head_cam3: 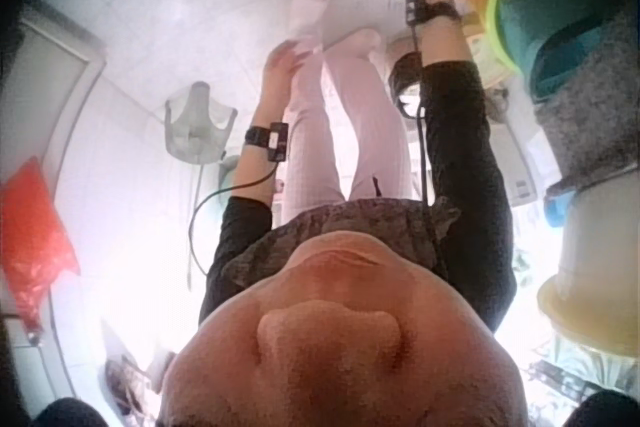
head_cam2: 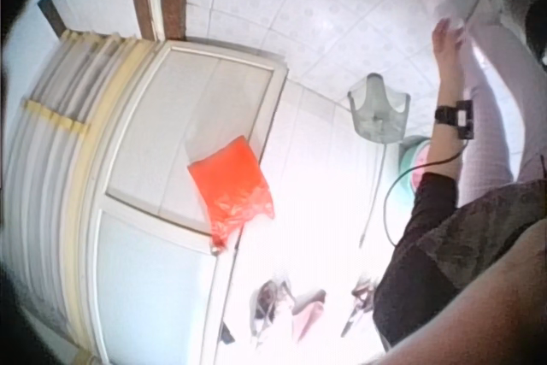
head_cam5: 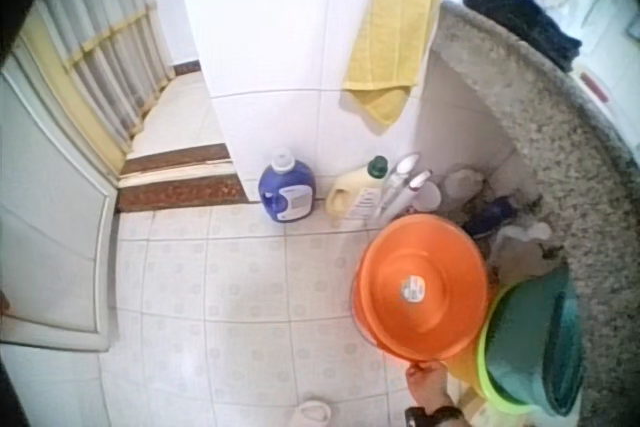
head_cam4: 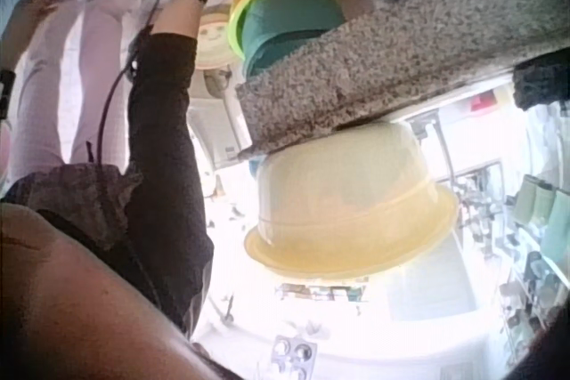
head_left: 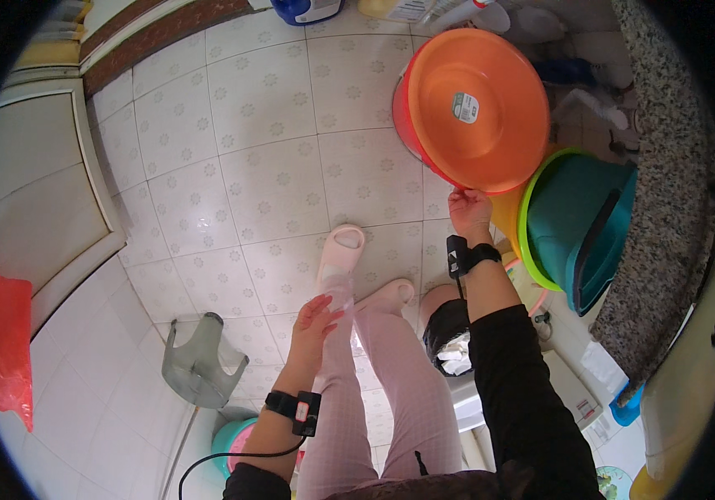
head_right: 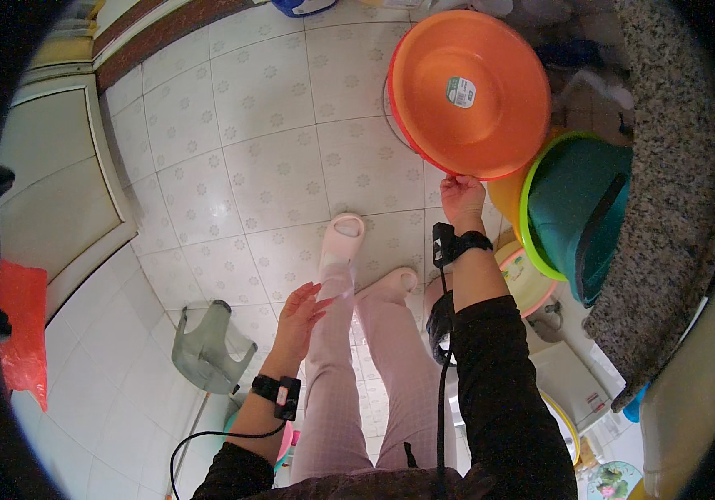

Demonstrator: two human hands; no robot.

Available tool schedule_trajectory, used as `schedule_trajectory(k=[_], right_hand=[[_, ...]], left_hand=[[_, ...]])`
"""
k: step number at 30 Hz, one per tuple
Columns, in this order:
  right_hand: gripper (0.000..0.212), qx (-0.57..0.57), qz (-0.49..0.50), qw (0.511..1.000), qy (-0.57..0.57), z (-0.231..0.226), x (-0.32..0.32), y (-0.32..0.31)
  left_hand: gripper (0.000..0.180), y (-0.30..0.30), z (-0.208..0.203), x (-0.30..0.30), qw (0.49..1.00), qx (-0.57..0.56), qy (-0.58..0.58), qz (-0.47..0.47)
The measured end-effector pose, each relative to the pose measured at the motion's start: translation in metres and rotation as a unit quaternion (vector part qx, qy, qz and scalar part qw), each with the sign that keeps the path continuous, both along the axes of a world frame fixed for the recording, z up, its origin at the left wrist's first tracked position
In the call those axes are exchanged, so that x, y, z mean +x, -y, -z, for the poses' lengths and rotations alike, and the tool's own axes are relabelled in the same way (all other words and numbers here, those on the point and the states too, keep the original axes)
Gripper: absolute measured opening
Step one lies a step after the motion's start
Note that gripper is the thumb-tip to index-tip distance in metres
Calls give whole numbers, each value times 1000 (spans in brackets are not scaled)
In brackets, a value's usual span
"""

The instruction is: The person washes several pieces of clothing by hand in a yellow basin placed in a bathroom sink. They add water from the tap, agitate and rinse the garments, and transfer water between basins. The person remains standing throughout the task.

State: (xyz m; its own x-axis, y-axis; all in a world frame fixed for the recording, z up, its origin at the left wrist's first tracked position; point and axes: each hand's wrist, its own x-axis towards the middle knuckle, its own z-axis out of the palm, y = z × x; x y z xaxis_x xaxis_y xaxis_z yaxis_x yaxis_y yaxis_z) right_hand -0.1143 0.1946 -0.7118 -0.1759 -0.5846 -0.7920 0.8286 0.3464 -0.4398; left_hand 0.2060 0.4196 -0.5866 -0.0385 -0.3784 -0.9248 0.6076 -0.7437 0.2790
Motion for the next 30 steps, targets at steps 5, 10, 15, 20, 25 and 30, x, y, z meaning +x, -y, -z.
schedule_trajectory(k=[5, 10, 15, 20, 25, 30], right_hand=[[21, -19, -34, 999, -12, -8, 0, -3], [12, 21, -32, 999, -19, -34, 29, -17], [18, 62, -52, 997, 0, -63, 41, -23], [37, 67, -166, 984, 3, -118, 30, -89], [26, 140, -185, 971, -51, -199, -29, -187], [28, 125, -137, 979, -89, -284, -125, -265]], left_hand=[[35, -7, -7, 2, 1000, 8, 10, -15], [37, -10, -33, -4, 1000, 11, 13, -15], [37, -16, -67, 8, 999, -7, 43, 5], [39, -18, -103, 22, 996, -12, 85, 16], [37, -4, -156, 28, 991, -34, 127, 41], [39, 37, -227, 20, 972, -102, 183, 110]])
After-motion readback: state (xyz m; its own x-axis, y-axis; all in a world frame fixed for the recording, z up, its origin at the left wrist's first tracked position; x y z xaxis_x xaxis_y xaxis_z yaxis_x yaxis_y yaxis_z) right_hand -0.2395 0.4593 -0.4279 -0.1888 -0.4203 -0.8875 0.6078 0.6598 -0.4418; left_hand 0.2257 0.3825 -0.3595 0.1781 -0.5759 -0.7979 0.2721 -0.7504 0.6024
